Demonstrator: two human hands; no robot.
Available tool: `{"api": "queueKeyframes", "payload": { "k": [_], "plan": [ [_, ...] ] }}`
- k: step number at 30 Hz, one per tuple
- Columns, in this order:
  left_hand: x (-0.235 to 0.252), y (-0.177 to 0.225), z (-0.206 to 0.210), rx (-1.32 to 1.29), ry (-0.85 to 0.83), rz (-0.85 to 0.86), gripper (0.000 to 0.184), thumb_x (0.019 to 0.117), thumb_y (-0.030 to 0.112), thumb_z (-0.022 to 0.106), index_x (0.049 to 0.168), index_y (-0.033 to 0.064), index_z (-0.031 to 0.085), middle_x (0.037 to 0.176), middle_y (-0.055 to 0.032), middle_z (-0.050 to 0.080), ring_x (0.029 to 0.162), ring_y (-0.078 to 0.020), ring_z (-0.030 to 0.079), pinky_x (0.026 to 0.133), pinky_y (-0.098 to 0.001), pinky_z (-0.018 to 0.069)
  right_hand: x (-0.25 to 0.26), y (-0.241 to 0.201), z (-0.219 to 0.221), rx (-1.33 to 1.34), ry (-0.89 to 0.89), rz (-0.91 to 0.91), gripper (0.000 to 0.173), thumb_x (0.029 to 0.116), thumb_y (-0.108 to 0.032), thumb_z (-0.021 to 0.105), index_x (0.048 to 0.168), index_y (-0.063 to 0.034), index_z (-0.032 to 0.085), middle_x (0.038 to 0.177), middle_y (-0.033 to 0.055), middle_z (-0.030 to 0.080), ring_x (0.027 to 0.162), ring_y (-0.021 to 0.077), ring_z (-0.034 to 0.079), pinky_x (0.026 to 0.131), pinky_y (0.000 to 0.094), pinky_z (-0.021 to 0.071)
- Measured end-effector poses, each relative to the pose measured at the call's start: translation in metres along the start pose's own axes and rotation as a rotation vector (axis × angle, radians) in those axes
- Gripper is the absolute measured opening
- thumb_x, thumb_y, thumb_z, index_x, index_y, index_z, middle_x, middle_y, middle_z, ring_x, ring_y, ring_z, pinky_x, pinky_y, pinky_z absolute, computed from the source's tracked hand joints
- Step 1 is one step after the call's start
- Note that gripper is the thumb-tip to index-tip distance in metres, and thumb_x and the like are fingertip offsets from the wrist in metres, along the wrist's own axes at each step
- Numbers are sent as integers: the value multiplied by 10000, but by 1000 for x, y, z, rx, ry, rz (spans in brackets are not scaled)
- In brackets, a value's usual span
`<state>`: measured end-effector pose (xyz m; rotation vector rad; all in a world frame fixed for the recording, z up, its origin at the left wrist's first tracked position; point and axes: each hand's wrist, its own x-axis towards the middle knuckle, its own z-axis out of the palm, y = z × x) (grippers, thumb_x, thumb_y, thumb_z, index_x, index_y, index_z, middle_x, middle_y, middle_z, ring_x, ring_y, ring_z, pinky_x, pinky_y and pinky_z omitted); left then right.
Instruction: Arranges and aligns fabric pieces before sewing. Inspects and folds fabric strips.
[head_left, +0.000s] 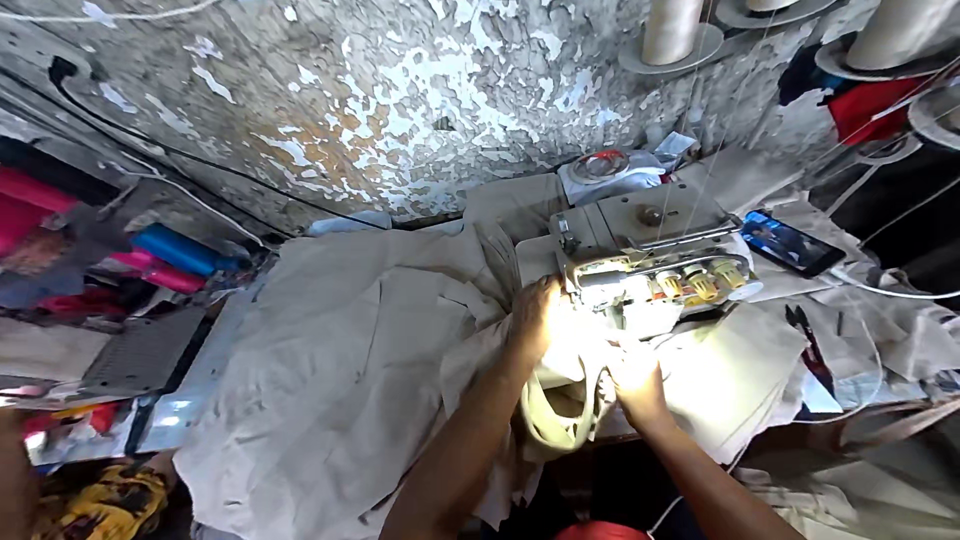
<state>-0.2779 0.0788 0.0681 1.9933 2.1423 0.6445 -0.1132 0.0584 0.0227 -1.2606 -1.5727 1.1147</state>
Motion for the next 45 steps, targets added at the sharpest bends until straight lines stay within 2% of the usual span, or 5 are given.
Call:
{"api": "queueKeyframes", "payload": {
  "k": [25, 35, 38, 42, 45],
  "plan": [
    [24, 1, -7, 101, -25, -35, 350, 915, 132, 741, 1206, -45, 659, 1150, -240, 692, 1061, -409, 676, 909, -566, 516, 11, 5, 1, -164, -16, -55, 215, 962, -69, 620, 1093, 62, 730, 951, 203, 739, 882, 296, 719, 843, 487, 563],
    [18, -7, -39, 53, -130, -41, 466, 949, 123, 718, 1379, 36, 561, 1427, -215, 559, 1148, -423, 648, 916, -610, 534, 17, -27, -34, -586, -324, 20, 352, 1054, -252, 532, 1235, -17, 720, 1101, 248, 730, 1051, 440, 697, 910, 612, 512],
    [-33, -4, -60, 174, -64, 222, 294, 998, 141, 593, 1215, -22, 705, 1362, -210, 641, 1169, -409, 668, 942, -586, 533, 5, -22, -46, -612, -348, -484, 243, 951, -105, 648, 1161, -104, 771, 1043, 198, 747, 847, 394, 739, 698, 550, 597],
    [-101, -23, -43, 122, -154, 585, 640, 1010, 617, 416, 1043, 86, 773, 1080, -93, 767, 1105, -308, 719, 1042, -628, 471, 8, -54, -46, -610, -826, -609, 190, 972, -26, 601, 1113, -24, 728, 1273, 224, 683, 923, 436, 719, 728, 594, 558],
    [-106, -34, -49, 140, -224, 573, 428, 814, 472, 749, 909, 55, 765, 935, -116, 763, 984, -346, 743, 1029, -766, 378, 33, -77, -58, -409, -997, -509, 182, 989, -102, 624, 1070, 21, 731, 1082, 214, 723, 950, 399, 704, 843, 621, 517]
  ]
}}
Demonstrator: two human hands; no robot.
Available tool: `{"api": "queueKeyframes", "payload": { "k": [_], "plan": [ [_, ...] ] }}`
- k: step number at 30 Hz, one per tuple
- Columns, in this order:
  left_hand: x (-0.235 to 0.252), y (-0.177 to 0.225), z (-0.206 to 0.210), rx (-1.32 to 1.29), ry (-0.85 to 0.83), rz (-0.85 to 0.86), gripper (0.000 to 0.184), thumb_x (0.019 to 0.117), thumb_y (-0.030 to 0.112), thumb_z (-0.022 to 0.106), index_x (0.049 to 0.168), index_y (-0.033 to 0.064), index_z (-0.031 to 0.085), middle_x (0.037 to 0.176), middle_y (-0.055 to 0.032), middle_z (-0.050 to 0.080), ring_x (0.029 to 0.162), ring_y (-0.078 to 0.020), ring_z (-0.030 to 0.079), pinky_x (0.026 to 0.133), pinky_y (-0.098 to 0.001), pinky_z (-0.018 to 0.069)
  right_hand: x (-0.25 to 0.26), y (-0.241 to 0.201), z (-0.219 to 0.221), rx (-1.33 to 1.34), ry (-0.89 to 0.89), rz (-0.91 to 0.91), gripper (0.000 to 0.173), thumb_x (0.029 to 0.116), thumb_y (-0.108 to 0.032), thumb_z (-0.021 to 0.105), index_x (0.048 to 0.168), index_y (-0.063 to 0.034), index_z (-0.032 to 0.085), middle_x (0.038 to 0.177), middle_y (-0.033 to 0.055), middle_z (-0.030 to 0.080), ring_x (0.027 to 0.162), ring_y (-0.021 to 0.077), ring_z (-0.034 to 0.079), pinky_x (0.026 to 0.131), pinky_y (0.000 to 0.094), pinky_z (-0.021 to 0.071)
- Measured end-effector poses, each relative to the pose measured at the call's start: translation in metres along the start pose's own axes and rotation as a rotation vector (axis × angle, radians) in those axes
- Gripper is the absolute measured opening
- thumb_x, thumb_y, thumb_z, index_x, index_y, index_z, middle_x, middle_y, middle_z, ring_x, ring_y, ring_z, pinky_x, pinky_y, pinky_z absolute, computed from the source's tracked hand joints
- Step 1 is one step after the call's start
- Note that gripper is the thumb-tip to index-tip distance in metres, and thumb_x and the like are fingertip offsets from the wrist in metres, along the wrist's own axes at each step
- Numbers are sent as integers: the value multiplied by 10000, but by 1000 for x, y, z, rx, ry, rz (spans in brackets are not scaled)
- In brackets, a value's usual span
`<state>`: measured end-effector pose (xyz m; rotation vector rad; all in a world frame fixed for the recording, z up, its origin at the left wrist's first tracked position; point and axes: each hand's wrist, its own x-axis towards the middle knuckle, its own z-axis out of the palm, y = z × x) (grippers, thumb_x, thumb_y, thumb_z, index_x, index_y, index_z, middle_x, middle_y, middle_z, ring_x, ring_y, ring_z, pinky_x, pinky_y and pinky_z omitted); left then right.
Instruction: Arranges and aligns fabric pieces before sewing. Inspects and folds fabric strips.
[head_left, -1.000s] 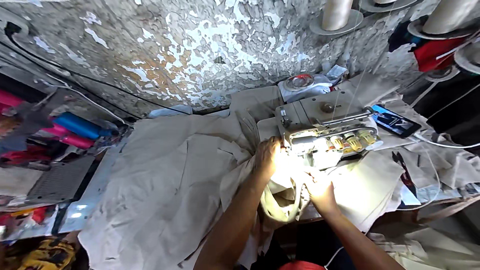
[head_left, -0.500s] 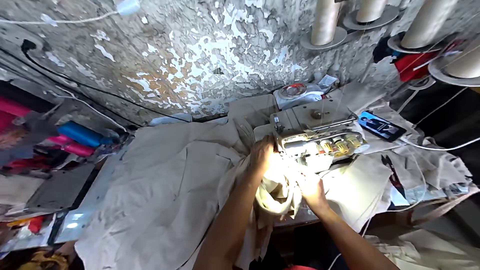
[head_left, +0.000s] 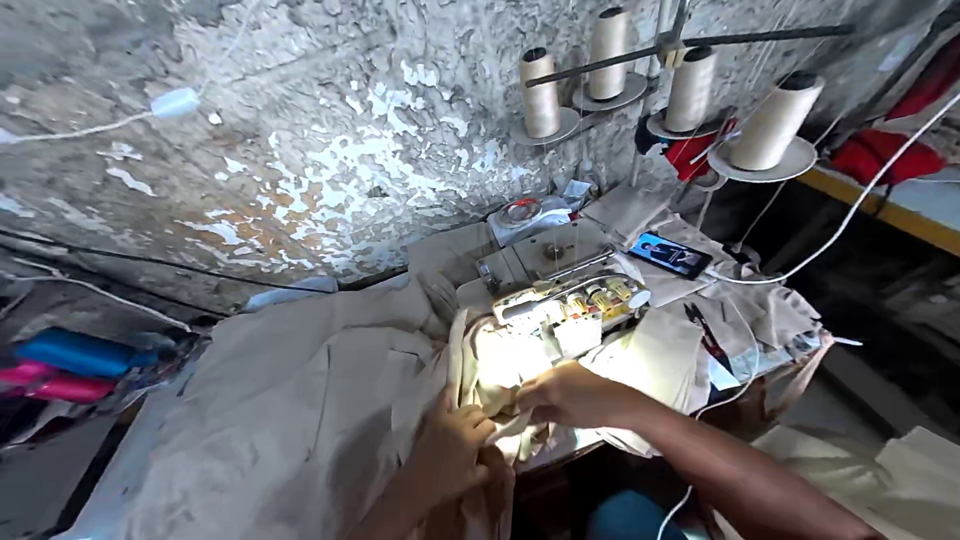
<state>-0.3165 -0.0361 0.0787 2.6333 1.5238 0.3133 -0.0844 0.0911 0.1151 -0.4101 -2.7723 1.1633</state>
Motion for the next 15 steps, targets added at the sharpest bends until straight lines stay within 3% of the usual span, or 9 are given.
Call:
{"api": "queueKeyframes", "payload": {
  "k": [2, 4, 5, 6, 8, 9, 11, 13, 15],
  "plan": [
    [4, 2, -29, -113, -34, -114, 362, 824, 359, 794, 882, 6, 743, 852, -139, 740, 886, -339, 737, 1062, -756, 330, -6, 5, -25, 179, 73, 15, 204, 995, -118, 632, 1064, 46, 732, 976, 190, 734, 877, 284, 698, 852, 505, 539],
    [11, 3, -62, -216, -56, -213, 413, 865, 336, 788, 994, -54, 749, 898, -190, 752, 913, -360, 740, 1115, -721, 301, -10, 24, -31, 327, 171, 51, 220, 989, -150, 647, 1063, 48, 709, 896, 94, 696, 760, 77, 598, 732, 273, 507],
    [14, 2, -74, -192, -55, -232, 406, 867, 328, 790, 1044, -34, 746, 932, -183, 757, 928, -350, 740, 1109, -700, 328, -12, 33, -28, 376, 202, 83, 258, 973, -181, 680, 1118, 32, 694, 903, 67, 693, 752, 36, 587, 721, 234, 503],
    [17, -1, -81, -103, -39, -220, 399, 862, 318, 797, 1102, 5, 739, 960, -172, 756, 929, -345, 738, 1069, -692, 378, -13, 39, -23, 360, 216, 127, 356, 940, -228, 727, 1213, -7, 668, 936, 70, 705, 774, 63, 617, 749, 270, 532],
    [21, -8, -82, 154, 27, -163, 442, 833, 235, 817, 1241, 97, 717, 963, -169, 747, 872, -360, 728, 950, -661, 462, -14, 34, -11, 153, 223, 249, 584, 903, -283, 777, 1402, -59, 573, 990, 193, 707, 862, 313, 669, 836, 519, 530],
    [23, -12, -80, 297, 86, -120, 464, 811, 166, 814, 1263, 134, 719, 908, -161, 736, 790, -352, 716, 870, -620, 493, -12, 29, -2, 18, 266, 280, 581, 922, -269, 752, 1424, -57, 552, 985, 238, 714, 885, 415, 691, 843, 601, 522],
    [28, -16, -72, 500, 247, -46, 467, 784, 50, 760, 1239, 158, 738, 777, -146, 678, 644, -330, 655, 748, -542, 487, -5, 27, 24, -156, 557, 257, 423, 905, -97, 699, 1300, 35, 624, 868, 264, 717, 787, 476, 710, 744, 627, 543],
    [35, -15, -63, 528, 505, -17, 371, 800, 56, 651, 1147, 124, 761, 719, -137, 664, 623, -308, 633, 738, -473, 467, 8, 34, 44, -217, 938, 200, 353, 824, 27, 661, 1166, 113, 642, 806, 237, 710, 676, 418, 712, 629, 562, 573],
    [46, -6, -57, 287, 750, -58, 277, 891, 109, 590, 1138, 51, 703, 878, -166, 676, 852, -292, 669, 881, -421, 514, 18, 33, 49, -168, 1111, 167, 364, 792, 83, 645, 1154, 124, 629, 894, 252, 714, 674, 399, 707, 603, 541, 570]
  ]
}}
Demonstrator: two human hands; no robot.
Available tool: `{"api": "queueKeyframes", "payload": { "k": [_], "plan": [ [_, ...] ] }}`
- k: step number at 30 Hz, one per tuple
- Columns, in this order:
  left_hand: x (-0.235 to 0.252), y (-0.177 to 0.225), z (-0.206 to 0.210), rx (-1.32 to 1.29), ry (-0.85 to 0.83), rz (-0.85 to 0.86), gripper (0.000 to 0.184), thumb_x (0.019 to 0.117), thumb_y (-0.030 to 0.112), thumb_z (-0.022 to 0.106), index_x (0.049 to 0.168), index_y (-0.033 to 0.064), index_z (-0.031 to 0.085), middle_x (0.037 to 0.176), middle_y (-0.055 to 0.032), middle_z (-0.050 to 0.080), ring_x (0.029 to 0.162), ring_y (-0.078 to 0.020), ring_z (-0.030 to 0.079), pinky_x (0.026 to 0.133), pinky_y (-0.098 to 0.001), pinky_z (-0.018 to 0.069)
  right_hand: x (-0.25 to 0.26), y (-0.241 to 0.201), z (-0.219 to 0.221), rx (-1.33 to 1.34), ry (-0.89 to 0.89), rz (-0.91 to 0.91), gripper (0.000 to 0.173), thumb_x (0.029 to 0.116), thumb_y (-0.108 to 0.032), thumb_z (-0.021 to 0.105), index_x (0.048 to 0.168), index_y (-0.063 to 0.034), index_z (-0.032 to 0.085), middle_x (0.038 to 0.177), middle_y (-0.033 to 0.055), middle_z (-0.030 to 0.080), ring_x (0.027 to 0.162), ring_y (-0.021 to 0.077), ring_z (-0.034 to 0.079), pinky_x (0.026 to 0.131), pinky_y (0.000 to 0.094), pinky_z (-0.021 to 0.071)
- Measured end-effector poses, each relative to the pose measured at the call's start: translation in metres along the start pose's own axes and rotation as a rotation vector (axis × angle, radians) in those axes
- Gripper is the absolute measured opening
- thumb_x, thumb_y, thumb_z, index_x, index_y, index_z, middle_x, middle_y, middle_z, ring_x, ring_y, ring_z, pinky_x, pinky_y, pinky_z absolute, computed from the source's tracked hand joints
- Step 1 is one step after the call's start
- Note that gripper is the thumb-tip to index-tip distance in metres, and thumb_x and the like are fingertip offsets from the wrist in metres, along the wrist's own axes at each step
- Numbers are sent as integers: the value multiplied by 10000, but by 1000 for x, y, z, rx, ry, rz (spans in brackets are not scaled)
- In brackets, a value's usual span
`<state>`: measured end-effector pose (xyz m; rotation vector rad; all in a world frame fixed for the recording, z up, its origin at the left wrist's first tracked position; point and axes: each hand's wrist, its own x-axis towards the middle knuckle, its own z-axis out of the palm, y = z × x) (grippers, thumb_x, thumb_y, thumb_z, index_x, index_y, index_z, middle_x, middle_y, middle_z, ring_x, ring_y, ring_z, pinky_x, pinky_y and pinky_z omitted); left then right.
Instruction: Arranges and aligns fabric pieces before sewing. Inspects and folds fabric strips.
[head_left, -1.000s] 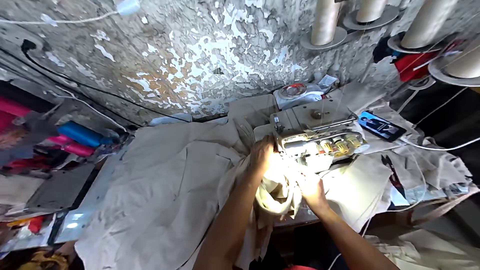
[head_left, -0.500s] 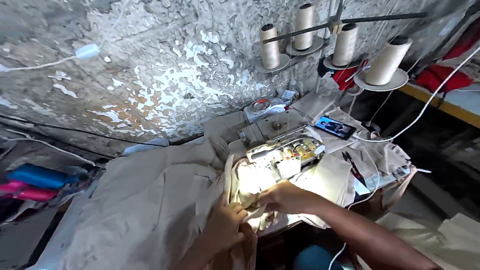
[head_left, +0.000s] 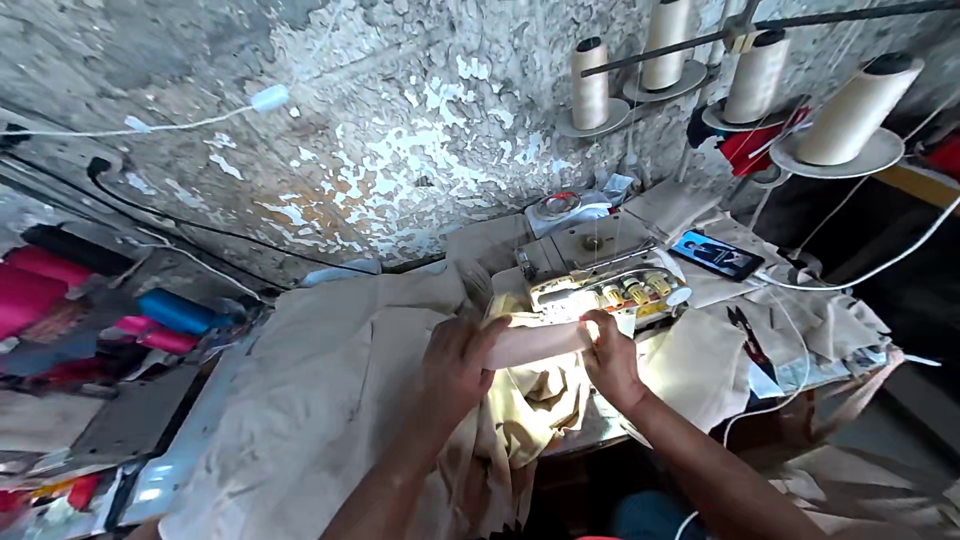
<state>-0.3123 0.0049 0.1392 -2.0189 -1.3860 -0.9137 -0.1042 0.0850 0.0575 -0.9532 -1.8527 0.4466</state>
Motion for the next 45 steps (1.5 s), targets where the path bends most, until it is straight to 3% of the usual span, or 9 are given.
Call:
{"api": "queueKeyframes", "payload": {
  "k": [2, 6, 10, 12, 15, 32, 37, 40, 45],
  "plan": [
    [8, 15, 2, -404, 43, -205, 306, 967, 117, 591, 1262, 39, 576, 1173, -109, 649, 1137, -151, 629, 1029, -319, 498, 1, -5, 0, 140, -19, 71, 290, 840, 88, 611, 1121, 94, 679, 1045, 258, 721, 819, 382, 734, 707, 539, 590],
    [26, 26, -14, -962, -106, -528, 308, 928, -41, 596, 1196, 108, 628, 1038, 98, 705, 905, 23, 667, 827, -199, 579, 13, -1, -16, 496, -424, 351, 194, 1006, -81, 575, 1074, 32, 717, 823, 10, 677, 599, -22, 527, 587, 179, 475],
    [36, -8, -51, -494, -600, -427, 128, 834, 0, 727, 956, 34, 739, 785, 1, 697, 710, -78, 645, 704, -305, 558, 25, 14, -31, 365, -802, 284, 270, 988, -212, 670, 926, 44, 728, 821, 66, 679, 742, 64, 556, 759, 296, 473],
    [40, -19, -62, -239, -892, -336, 117, 914, 161, 764, 947, 49, 778, 777, -85, 721, 770, -237, 688, 939, -552, 484, 26, 19, -31, 311, -840, 274, 303, 979, -272, 692, 908, 17, 744, 810, 70, 677, 763, 99, 567, 789, 349, 472],
    [42, -24, -62, -86, -1099, -275, 279, 982, 298, 697, 891, 41, 751, 756, -102, 704, 782, -258, 689, 1078, -598, 363, 26, 24, -24, 309, -822, 280, 265, 958, -287, 722, 924, -29, 776, 830, 49, 711, 779, 79, 600, 805, 342, 490],
    [32, -33, -54, 28, -954, -156, 163, 900, 209, 791, 953, 56, 767, 856, -127, 745, 846, -332, 724, 1047, -670, 390, 25, 19, -15, 259, -875, 265, 270, 956, -255, 726, 962, 12, 760, 888, 116, 726, 843, 165, 644, 860, 410, 503],
    [39, -24, -62, -22, -1106, -220, 192, 936, 243, 757, 1003, 64, 750, 816, -113, 730, 810, -300, 707, 1077, -647, 353, 24, 6, -22, 241, -978, 202, 381, 1011, -326, 641, 1210, -4, 681, 949, 133, 702, 789, 178, 611, 777, 388, 505],
    [38, -4, -95, -275, -1056, -181, 290, 943, 329, 731, 863, 50, 742, 707, -79, 673, 738, -232, 667, 1036, -593, 404, 3, 0, -26, 254, -740, 45, 418, 1014, -317, 609, 1316, -31, 657, 949, 162, 728, 690, 255, 628, 699, 480, 524],
    [21, 38, -111, -377, -820, 87, 373, 1035, 350, 541, 774, 121, 675, 637, -19, 621, 652, -183, 647, 1017, -517, 440, -26, -8, -10, 332, -267, -272, 244, 1035, -214, 589, 1056, -28, 746, 1156, 141, 743, 825, 140, 728, 693, 257, 582]
  ]
}}
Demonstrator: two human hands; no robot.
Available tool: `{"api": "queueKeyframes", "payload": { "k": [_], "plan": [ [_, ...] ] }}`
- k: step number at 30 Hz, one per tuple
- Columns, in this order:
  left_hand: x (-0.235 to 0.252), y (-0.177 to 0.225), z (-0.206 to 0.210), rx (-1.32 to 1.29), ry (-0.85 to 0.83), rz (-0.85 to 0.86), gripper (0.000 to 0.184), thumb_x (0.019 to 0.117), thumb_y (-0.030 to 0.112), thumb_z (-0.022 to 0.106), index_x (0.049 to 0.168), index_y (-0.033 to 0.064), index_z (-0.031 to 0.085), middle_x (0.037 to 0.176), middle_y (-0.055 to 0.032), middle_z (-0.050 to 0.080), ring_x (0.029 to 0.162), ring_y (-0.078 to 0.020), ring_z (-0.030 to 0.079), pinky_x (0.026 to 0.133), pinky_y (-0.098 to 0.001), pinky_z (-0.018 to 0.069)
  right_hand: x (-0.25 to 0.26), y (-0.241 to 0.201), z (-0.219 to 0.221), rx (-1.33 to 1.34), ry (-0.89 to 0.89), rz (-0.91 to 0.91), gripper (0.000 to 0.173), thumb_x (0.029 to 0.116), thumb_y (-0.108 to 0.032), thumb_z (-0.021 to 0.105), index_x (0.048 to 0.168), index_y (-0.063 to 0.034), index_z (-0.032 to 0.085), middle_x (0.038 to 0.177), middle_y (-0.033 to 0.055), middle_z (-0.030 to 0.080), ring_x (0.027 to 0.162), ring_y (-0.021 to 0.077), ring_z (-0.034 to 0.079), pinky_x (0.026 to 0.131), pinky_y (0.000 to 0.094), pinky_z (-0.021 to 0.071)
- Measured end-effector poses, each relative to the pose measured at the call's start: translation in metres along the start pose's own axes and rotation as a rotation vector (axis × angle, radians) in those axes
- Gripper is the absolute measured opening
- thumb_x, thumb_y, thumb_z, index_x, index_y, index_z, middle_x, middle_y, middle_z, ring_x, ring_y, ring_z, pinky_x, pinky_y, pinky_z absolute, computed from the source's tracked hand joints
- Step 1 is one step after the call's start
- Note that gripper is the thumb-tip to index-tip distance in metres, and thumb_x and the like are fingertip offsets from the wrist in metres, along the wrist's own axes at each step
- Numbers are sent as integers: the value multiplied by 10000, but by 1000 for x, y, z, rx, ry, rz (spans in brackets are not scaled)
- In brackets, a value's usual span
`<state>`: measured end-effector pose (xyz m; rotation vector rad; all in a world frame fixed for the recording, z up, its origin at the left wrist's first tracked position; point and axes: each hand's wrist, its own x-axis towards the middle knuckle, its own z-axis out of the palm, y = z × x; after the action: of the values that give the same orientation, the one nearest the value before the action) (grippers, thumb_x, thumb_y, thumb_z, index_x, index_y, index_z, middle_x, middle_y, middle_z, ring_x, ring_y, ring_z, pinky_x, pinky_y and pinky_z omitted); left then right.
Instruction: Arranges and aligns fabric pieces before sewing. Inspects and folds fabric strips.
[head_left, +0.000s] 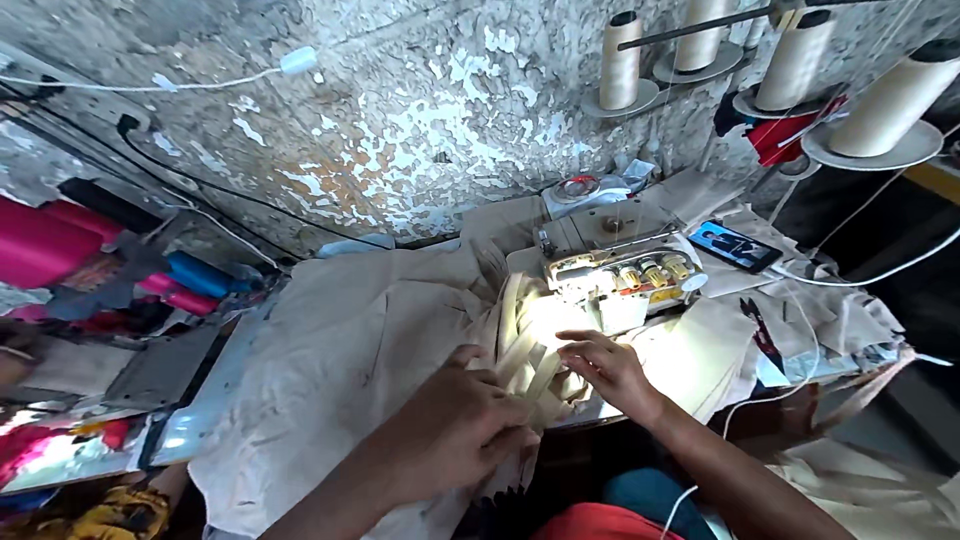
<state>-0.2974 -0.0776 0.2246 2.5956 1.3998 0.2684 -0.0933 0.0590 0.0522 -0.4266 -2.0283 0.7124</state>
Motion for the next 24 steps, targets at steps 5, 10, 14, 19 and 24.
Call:
{"api": "queueKeyframes", "payload": {
  "k": [5, 10, 14, 19, 24],
  "plan": [
    [-1, -10, -2, -42, 46, -21, 382, 1050, 346, 522, 778, 125, 673, 618, 1, 590, 627, -132, 612, 1043, -457, 421, -8, 1, 9, -46, 163, -4, 199, 970, -166, 649, 875, -9, 724, 957, 136, 738, 765, 105, 686, 661, 189, 542],
    [-6, -22, -1, -52, 116, -58, 402, 1042, 379, 531, 763, 126, 674, 620, 17, 582, 624, -84, 594, 1046, -425, 414, -9, -4, 6, -24, 4, 56, 222, 1012, -201, 583, 953, -17, 691, 995, 128, 740, 762, 141, 696, 647, 255, 555],
    [-6, -18, 1, 55, 184, -16, 355, 1005, 389, 576, 755, 154, 667, 667, 16, 627, 684, -103, 634, 1034, -411, 424, 8, -8, -5, 106, -168, 192, 260, 1030, -226, 570, 1053, 13, 670, 776, 89, 665, 602, 91, 567, 596, 238, 493],
    [0, -12, 3, 32, 255, 58, 327, 1000, 285, 574, 713, 135, 616, 627, 1, 573, 663, -116, 599, 1048, -375, 396, 34, -6, -10, 84, -173, 54, 248, 1015, -172, 591, 1125, -23, 756, 962, 107, 732, 816, 142, 697, 752, 286, 583],
    [9, -20, -3, -159, 345, 37, 309, 982, 254, 609, 713, 105, 642, 622, 40, 567, 658, -15, 564, 1070, -319, 376, 43, 13, -20, 38, -264, 214, 180, 981, -164, 661, 1038, -40, 778, 1184, 165, 702, 951, 270, 711, 816, 474, 583]
  ]
}}
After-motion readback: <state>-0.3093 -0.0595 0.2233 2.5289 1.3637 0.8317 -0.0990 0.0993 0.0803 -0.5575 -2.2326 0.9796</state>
